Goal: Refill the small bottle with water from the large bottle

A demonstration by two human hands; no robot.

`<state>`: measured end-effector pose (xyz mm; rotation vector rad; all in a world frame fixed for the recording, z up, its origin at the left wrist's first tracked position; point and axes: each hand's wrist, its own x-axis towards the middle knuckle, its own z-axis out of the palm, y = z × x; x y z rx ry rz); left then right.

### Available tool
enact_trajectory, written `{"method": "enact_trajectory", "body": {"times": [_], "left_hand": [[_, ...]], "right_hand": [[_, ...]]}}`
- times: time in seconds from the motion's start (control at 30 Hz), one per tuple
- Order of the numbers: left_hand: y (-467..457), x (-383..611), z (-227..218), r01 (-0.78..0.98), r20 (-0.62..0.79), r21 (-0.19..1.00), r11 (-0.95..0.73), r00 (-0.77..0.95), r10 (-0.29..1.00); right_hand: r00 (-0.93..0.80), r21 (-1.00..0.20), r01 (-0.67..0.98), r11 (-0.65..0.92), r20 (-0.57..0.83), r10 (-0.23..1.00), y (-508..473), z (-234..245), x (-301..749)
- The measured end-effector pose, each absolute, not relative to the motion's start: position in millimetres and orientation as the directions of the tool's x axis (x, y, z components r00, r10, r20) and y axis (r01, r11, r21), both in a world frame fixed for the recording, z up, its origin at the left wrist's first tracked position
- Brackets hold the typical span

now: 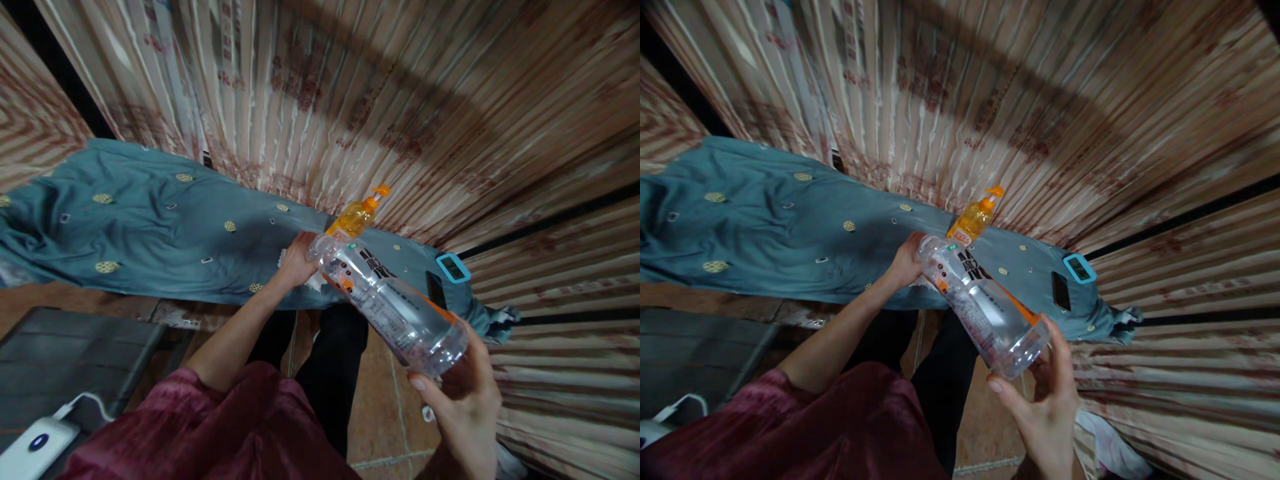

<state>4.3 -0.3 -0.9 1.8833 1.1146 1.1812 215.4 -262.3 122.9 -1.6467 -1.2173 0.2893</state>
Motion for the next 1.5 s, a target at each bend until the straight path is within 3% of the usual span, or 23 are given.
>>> {"method": "enact_trajectory", "body": {"times": [1.5], "left_hand": [[1.1,4.4,-4.6,0.294,0.415,0.829,-0.476,0.246,0.876]], "right_hand": [[0.437,-0.854,0.517,0.058,0.322,0.84,-261.5,124.7,218.3]]}}
